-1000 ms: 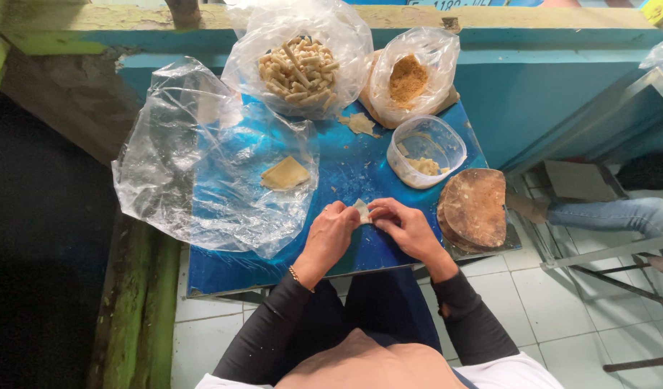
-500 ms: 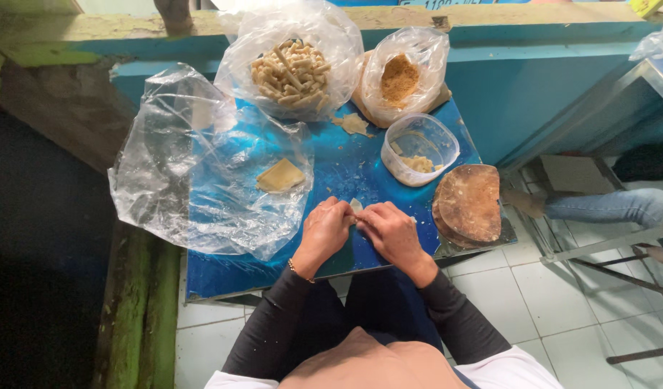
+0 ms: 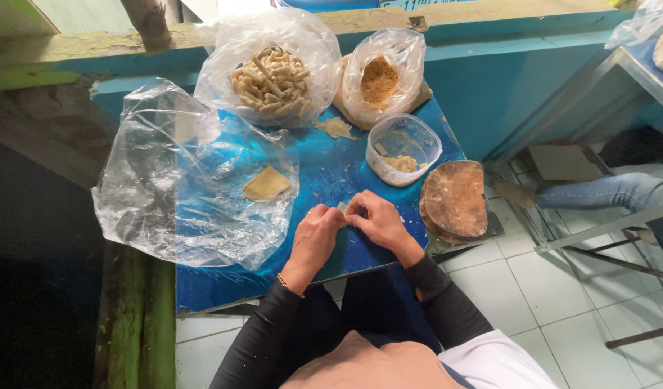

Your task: The person sits at a small blue table folding small square dough wrappers around a spoonful of brown filling, pinching the edges closed by hand. Finished pastries are placed on a growing pile of wrapped pieces beside a plastic bag of dough pieces, and the person repeats the folding cycle.

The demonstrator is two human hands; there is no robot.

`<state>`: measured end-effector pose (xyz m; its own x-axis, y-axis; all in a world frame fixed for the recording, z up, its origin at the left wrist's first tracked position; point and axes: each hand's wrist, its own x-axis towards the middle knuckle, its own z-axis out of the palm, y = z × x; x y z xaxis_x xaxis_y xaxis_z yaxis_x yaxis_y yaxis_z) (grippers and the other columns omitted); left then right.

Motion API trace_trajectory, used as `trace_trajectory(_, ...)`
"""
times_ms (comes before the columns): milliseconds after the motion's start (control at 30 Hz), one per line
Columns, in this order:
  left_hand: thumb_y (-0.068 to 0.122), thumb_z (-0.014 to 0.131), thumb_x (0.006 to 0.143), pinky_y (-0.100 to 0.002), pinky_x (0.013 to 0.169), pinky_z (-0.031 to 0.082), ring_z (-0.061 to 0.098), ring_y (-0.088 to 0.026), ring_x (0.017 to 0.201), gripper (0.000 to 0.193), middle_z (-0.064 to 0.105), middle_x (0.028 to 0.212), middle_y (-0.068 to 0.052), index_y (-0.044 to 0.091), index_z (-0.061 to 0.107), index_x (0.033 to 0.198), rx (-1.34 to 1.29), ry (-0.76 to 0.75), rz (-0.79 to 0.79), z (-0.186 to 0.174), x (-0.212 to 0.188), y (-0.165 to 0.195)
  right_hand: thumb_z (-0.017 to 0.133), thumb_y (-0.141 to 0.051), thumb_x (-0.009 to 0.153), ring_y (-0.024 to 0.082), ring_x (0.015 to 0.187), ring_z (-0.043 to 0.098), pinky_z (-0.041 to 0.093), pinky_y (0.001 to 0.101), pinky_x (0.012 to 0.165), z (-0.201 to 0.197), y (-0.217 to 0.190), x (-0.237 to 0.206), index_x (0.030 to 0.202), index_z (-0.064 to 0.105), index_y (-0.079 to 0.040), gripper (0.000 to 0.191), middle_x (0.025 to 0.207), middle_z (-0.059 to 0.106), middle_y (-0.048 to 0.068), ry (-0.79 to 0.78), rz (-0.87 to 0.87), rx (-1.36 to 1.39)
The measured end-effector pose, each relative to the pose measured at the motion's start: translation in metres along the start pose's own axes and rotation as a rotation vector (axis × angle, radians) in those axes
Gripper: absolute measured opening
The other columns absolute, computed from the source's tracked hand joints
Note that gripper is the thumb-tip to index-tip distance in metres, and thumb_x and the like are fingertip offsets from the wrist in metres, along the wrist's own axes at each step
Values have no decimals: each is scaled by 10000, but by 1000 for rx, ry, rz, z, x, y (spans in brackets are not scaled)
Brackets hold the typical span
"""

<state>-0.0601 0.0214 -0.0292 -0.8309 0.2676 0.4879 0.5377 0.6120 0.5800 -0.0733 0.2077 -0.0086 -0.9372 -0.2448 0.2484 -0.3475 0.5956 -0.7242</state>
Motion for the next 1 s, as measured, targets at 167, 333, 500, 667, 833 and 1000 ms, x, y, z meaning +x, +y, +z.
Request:
trace_trajectory(167,125,725,852,-452,695,509,648,-356,804,51,621,822,-135,86,727,884,-89,-26,-85,-9,12,-1,773,-174,827,269,854,636,508,389,723,-3,-14,-17,925,723,-124,121,915,691,28,147,-352,-279)
trace_trajectory(333,106,699,882,-444,706,517,651,-346,805,74,624,869,-135,60,686,938,-182,4,-86,-15,8,3,753,-156,866,270,883,627,516,392,745,-2,-15,-12,936,716,-119,88,925,674,29,124,-313,-266)
trace_trajectory(500,65,657,913,-449,741,520,639,-347,875,23,602,872,-128,59,643,929,-86,19,43,-11,3,3,756,-156,876,283,892,622,507,403,747,1,-15,-9,930,720,-108,81,909,644,57,136,-278,-258)
trace_trajectory(667,89,682,903,-459,722,510,628,-359,880,32,597,876,-134,67,659,908,15,14,-26,-5,6,2,747,-162,850,291,894,625,508,408,746,2,-21,-9,1001,724,-86,171,965,651,68,222,-371,-283)
trace_trajectory(833,69,668,878,-460,738,514,631,-364,902,95,604,932,-141,59,656,972,-28,23,-78,-7,6,1,768,-174,848,276,861,622,502,406,726,1,-19,-2,949,736,-121,118,916,674,11,164,-396,-389)
trace_trajectory(1000,57,658,871,-450,770,529,636,-361,934,153,609,971,-138,62,646,1023,-29,44,3,-5,2,-1,765,-162,855,263,876,620,500,392,720,0,-17,7,918,733,-142,74,909,655,35,190,-377,-369)
